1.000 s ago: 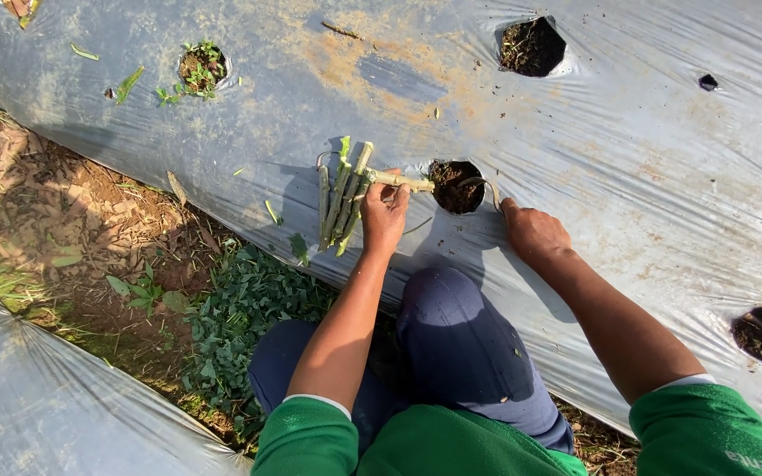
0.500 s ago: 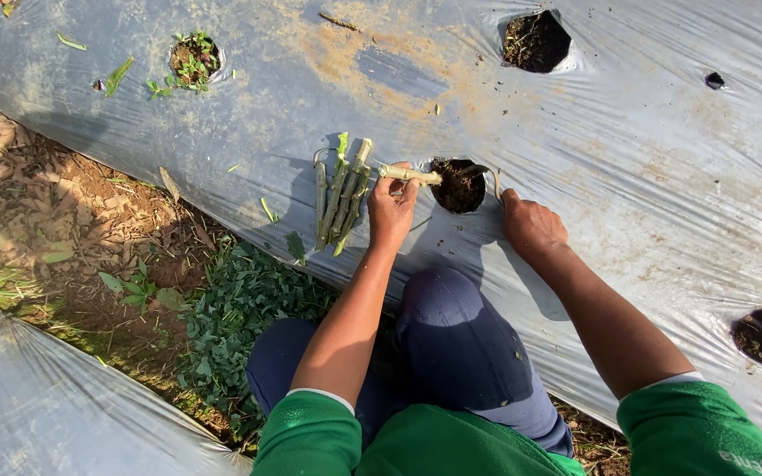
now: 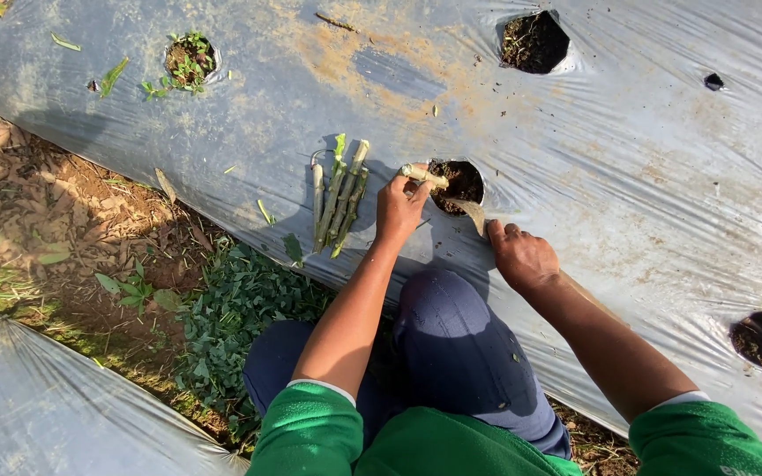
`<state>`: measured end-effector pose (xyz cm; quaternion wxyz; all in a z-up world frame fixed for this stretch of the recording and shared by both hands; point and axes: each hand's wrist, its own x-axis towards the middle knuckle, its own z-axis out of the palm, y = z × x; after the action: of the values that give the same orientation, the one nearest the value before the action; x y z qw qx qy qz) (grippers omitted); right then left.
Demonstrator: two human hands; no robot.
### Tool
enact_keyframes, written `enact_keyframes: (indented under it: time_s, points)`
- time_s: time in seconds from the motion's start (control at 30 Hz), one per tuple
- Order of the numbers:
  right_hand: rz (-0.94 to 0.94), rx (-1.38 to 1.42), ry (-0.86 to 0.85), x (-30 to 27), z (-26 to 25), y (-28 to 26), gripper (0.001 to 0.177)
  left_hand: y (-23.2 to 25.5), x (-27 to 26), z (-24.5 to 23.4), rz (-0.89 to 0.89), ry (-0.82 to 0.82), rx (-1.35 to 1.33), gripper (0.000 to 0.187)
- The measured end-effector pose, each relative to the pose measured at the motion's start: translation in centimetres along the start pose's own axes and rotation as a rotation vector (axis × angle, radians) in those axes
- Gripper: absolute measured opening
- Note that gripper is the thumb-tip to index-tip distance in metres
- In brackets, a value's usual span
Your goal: The person kneels on a plastic-covered field and uses a curved sickle to clear weeds and dig holes in the soil. They then insert sugarcane cuttings into the prepared holes and pack the soil around them.
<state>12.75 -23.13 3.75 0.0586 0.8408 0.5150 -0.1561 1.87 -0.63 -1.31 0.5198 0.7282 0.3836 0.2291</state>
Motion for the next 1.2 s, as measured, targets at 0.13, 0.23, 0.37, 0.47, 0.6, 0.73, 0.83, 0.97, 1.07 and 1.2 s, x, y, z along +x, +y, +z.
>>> enact_keyframes:
  time_s: [0.13, 0.23, 0.37, 0.47, 0.6, 0.73, 0.83, 0.97, 1.07, 1.2]
  points:
    - [0.012, 0.020, -0.001, 0.6, 3.0, 0.8, 0.022, -0.8, 0.9, 1.6, 0.095, -0.036, 0.123, 0.018]
    - [0.025, 0.016, 0.030, 0.5, 3.7, 1.7, 0.025, -1.1, 1.2, 2.2, 0.025, -0.103, 0.192, 0.024]
    - [0.124, 0.039, 0.082, 0.4, 3.4, 2.7, 0.022, -2.1, 1.3, 2.7, 0.210, -0.107, 0.345, 0.030]
    - [0.223, 0.116, 0.053, 0.2, 1.7, 3.2, 0.017, -3.9, 1.5, 3.5, 0.225, -0.139, 0.432, 0.028]
    - [0.305, 0.291, 0.011, -0.6, -1.9, 2.8, 0.016, 1.5, 1.3, 2.0, 0.163, -0.249, 0.477, 0.019]
    - [0.260, 0.242, -0.047, -1.6, -3.0, 1.7, 0.015, 0.3, 1.6, 1.5, 0.232, -0.264, 0.461, 0.034]
    - [0.213, 0.195, -0.103, -1.7, -2.2, 1.3, 0.017, 4.7, 1.4, -0.4, 0.242, -0.309, 0.327, 0.038]
    - [0.277, 0.202, -0.165, -0.8, -1.4, 1.6, 0.023, 3.3, 1.8, -0.1, 0.258, -0.354, 0.366, 0.036]
    - [0.312, 0.248, -0.127, 0.3, -1.2, 2.3, 0.024, 2.4, 2.4, 0.3, 0.262, -0.370, 0.388, 0.037]
    - [0.349, 0.284, -0.100, 0.0, -1.8, 2.4, 0.023, 3.8, 2.1, -0.5, 0.291, -0.367, 0.433, 0.040]
